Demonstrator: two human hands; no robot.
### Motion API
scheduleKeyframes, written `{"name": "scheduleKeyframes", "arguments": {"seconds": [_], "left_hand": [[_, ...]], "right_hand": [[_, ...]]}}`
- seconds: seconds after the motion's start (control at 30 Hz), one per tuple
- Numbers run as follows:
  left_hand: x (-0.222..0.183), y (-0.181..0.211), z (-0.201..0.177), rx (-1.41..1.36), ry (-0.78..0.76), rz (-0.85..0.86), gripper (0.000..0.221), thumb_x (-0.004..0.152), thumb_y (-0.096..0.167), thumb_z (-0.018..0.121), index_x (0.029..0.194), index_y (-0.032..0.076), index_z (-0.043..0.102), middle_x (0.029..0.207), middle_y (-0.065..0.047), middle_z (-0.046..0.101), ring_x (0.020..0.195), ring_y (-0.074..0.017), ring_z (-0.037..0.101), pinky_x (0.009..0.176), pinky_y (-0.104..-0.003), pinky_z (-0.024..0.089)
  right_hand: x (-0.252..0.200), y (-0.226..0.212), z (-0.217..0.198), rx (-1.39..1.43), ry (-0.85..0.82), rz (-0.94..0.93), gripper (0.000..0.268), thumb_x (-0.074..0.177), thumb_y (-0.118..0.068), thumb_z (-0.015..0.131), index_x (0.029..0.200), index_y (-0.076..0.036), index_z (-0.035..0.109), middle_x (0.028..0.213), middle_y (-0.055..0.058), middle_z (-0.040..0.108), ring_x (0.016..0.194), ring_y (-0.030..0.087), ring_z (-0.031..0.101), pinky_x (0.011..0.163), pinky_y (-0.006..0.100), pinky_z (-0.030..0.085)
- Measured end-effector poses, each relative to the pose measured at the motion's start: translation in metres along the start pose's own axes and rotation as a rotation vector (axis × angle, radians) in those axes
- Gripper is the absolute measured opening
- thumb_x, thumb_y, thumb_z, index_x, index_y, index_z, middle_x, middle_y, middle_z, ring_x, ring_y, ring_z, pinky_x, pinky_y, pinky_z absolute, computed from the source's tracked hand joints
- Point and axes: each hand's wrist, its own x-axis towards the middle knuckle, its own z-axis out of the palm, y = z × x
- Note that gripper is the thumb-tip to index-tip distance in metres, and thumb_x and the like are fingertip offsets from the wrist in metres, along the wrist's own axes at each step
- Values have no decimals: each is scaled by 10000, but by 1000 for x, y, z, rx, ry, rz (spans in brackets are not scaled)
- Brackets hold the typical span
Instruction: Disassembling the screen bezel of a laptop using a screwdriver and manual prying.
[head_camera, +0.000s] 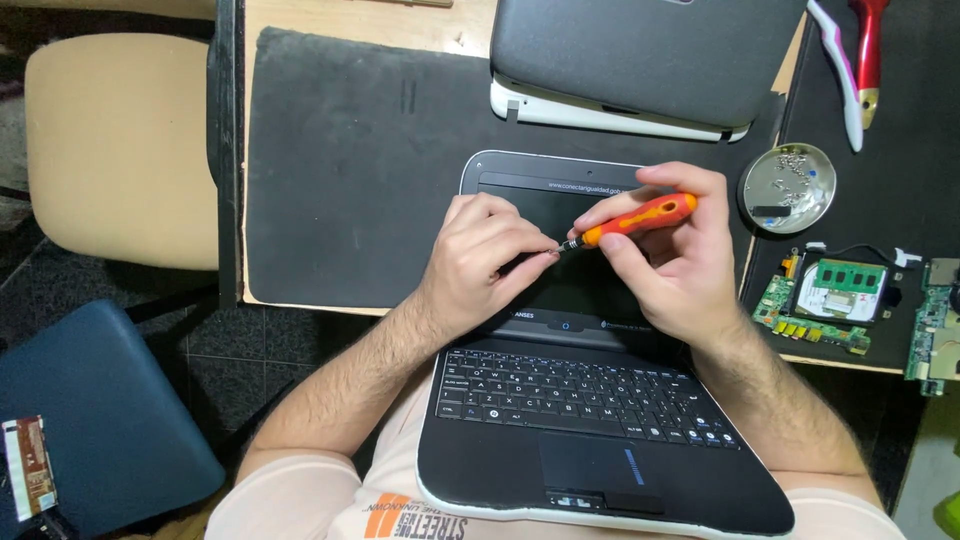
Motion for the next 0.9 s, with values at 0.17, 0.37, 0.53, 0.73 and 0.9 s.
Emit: {"name": "scheduleKeyframes", "arguments": {"seconds": [0.17, 0.37, 0.53, 0.73, 0.9], "left_hand": [[0, -2, 1, 17, -10, 12, 117, 1101, 155, 997, 1127, 164, 883, 1098, 36, 892, 1061, -252, 744, 1028, -447, 490], [-1, -2, 2, 55, -6, 26, 116, 1113, 160, 982, 1106, 159, 865, 1081, 40, 875, 1045, -263, 734, 1026, -459, 486], [-8, -4, 8, -3, 34, -57, 38, 1135, 204, 900, 1119, 209, 867, 1024, 58, 832, 1052, -216, 745, 1100, -453, 561], [-15, -8, 9, -4, 18, -80, 30, 1135, 208, 897, 1158, 208, 878, 1046, 45, 844, 1072, -219, 757, 1114, -459, 559], [-19, -7, -17, 33, 4, -65, 354, 1107, 304, 972, 1402, 136, 876, 1213, -50, 871, 1189, -292, 780, 1144, -512, 575]], "right_hand": [[-1, 6, -3, -70, -47, -79, 516, 1209, 113, 669, 1567, -93, 359, 1226, 320, 814, 1184, 390, 874, 1160, 475, 720], [-5, 21, -8, -185, -117, -273, 651, 1189, 136, 752, 1637, -64, 324, 1277, 335, 812, 1218, 403, 895, 1165, 476, 746], [2, 22, 4, -284, -19, -399, 606, 1081, 92, 891, 1494, 41, 451, 1107, 247, 911, 938, 395, 895, 871, 502, 738], [8, 29, 12, -341, -42, -606, 644, 1028, 128, 938, 1509, -14, 534, 1220, 284, 902, 971, 475, 905, 817, 554, 735], [2, 32, 15, -255, -41, -536, 681, 1039, 144, 927, 1540, 6, 487, 1179, 288, 889, 985, 468, 904, 834, 563, 736]]}}
